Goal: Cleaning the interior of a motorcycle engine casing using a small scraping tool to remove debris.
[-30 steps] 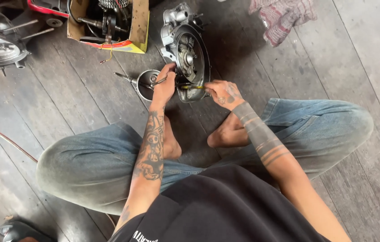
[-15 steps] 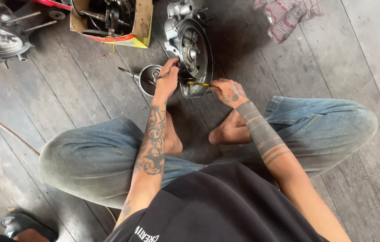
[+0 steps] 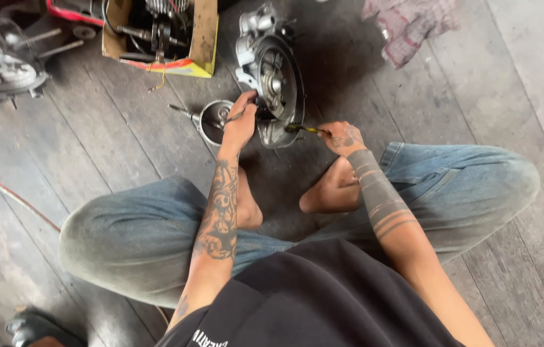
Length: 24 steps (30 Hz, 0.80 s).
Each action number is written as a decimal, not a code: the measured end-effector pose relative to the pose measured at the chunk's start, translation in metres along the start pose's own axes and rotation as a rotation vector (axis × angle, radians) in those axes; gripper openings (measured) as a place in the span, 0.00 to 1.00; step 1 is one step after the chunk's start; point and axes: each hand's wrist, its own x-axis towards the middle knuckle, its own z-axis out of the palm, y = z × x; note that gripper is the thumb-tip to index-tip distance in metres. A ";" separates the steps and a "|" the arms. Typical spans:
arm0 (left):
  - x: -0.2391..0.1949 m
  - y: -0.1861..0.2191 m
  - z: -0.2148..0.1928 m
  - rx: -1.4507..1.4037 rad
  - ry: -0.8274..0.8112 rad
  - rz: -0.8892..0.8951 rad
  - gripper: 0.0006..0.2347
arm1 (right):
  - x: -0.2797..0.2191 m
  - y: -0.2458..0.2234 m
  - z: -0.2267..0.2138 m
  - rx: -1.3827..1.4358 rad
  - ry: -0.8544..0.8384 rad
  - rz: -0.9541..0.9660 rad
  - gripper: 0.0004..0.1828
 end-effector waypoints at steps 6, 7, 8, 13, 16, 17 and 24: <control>0.000 0.005 0.004 0.054 -0.010 -0.035 0.19 | -0.005 -0.055 -0.020 0.224 -0.060 -0.098 0.18; 0.000 0.007 0.004 0.047 -0.013 -0.020 0.19 | -0.002 -0.048 -0.017 0.229 -0.035 -0.068 0.18; 0.001 0.009 0.004 0.041 -0.017 -0.004 0.19 | 0.002 -0.041 -0.016 0.234 -0.009 -0.038 0.18; 0.000 0.012 0.003 0.100 -0.016 -0.032 0.18 | 0.011 -0.012 -0.003 0.032 0.079 0.000 0.15; 0.001 0.013 0.003 0.081 -0.028 -0.009 0.19 | 0.017 -0.048 -0.009 0.150 0.156 -0.093 0.11; -0.002 0.010 0.004 0.049 -0.053 0.004 0.20 | 0.016 -0.059 -0.007 0.209 0.167 -0.140 0.10; -0.006 0.015 -0.002 0.045 -0.021 -0.020 0.20 | 0.033 0.046 0.045 0.052 0.024 0.142 0.20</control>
